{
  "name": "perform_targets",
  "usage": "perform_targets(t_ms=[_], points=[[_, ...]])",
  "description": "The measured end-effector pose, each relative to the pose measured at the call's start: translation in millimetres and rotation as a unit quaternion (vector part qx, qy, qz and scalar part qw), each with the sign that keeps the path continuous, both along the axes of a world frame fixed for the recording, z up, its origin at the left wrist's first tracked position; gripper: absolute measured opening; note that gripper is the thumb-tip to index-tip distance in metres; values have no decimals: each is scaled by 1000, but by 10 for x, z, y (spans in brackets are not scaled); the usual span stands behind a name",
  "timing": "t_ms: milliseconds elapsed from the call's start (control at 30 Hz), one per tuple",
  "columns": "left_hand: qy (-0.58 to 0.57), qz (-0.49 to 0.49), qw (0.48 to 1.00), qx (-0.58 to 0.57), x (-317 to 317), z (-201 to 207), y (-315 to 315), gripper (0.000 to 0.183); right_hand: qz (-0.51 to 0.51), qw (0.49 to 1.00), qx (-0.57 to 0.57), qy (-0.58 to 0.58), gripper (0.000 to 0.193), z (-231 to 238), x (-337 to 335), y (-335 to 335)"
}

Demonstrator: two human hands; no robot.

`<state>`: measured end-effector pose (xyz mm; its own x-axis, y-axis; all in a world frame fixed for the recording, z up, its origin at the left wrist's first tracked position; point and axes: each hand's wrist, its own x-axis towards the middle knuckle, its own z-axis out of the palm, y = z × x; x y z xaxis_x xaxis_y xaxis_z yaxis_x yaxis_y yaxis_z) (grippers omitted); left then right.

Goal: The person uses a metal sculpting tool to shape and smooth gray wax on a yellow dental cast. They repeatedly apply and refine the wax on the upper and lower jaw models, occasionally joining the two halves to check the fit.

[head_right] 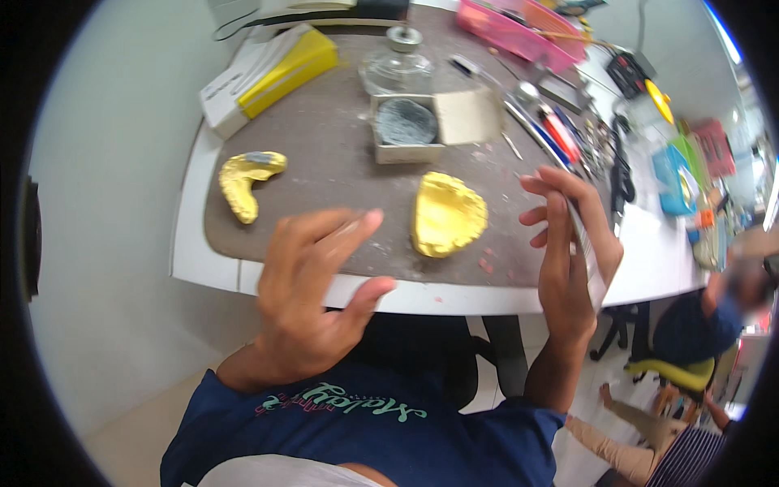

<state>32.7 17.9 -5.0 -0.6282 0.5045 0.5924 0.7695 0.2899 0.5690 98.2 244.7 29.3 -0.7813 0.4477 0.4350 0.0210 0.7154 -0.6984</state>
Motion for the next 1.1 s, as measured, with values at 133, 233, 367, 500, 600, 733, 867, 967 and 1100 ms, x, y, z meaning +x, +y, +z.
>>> perform_targets(t_ms=[133, 233, 367, 500, 600, 733, 867, 967, 1100], points=[[0, -24, 995, -97, -2, 50, 361, 68, 3, 971, 211, -113, 17, 195, -50, 283], [-7, -19, 991, -130, 31, 92, 555, 66, 39, 929, 300, -212, 23, 243, -193, 470], [21, -16, 991, -129, 3, -44, 718, 61, 37, 944, 300, -134, 23, 123, -309, 770], [-28, -52, 996, -66, -53, -32, 546, 64, 16, 946, 275, -173, 16, 150, -329, 1013], [-117, -45, 992, -27, -78, 59, 305, 71, -5, 936, 287, -204, 16, 103, -304, 925], [-154, -37, 987, -7, -156, 1, 119, 81, -21, 920, 326, -218, 20, 78, -263, 862], [-154, -49, 987, 20, -174, -32, 108, 86, -28, 905, 358, -227, 23, 98, -250, 810], [-150, -42, 988, 26, -167, -25, 111, 88, -16, 902, 376, -211, 22, 123, -183, 804], [-137, -42, 989, 20, -172, -31, 112, 89, -23, 962, 250, -110, 20, 186, -72, 656]])
